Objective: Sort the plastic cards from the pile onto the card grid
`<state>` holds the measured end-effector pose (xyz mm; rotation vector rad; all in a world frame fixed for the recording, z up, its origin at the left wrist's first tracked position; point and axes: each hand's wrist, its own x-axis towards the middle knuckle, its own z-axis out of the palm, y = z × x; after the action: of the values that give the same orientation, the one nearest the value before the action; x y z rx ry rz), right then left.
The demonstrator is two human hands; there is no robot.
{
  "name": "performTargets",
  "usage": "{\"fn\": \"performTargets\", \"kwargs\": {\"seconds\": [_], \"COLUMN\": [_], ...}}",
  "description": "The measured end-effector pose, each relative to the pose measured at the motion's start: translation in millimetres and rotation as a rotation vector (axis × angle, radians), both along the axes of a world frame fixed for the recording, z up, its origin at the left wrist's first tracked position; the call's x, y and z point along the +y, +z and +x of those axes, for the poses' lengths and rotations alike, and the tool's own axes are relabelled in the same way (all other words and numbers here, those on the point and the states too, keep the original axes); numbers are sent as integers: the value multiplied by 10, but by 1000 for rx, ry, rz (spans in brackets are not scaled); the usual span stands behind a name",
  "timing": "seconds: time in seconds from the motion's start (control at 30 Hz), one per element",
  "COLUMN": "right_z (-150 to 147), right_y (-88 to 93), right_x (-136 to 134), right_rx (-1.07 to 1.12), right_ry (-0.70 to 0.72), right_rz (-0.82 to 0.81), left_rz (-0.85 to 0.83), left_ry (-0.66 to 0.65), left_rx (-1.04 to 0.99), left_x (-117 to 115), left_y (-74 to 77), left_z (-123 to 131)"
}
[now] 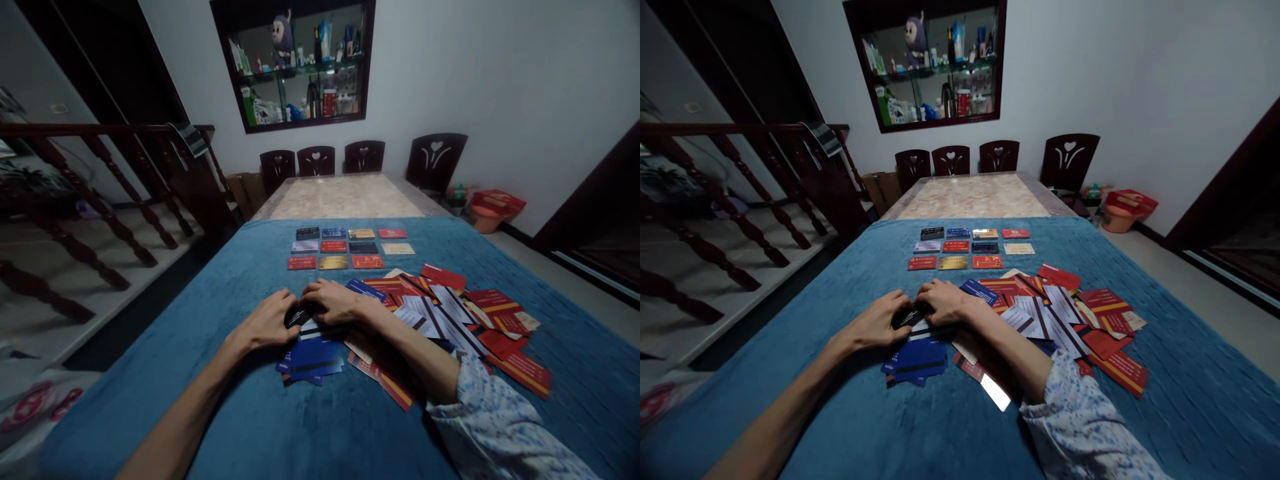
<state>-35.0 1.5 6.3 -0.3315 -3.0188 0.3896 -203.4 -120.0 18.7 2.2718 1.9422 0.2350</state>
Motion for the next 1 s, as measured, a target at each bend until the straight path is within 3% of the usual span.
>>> {"fn": "performTargets", "kwargs": {"seconds": [0.2,0.4,0.67,0.83,1.0], "right_z": [-17,-73,-40,-56,-82], "right_y": [27,-38,33,-9,-66], "right_x": [10,-29,-84,-61,-14], "right_rx": [10,70,130,233,479], "right_ry": [-13,-174,-350,-349,-264], "right_rz": [-20,1,1,-2,34], "left_rz": [54,169,287,359,466], "left_ry": [-41,-69,-95,-99,-108], "left_rx": [-100,-175,-205,-234,-273], "left_x": [4,31,66,90,105], "left_y": [32,11,-41,-93,-98], "left_z": [-48,-147,-211,-257,-251]}}
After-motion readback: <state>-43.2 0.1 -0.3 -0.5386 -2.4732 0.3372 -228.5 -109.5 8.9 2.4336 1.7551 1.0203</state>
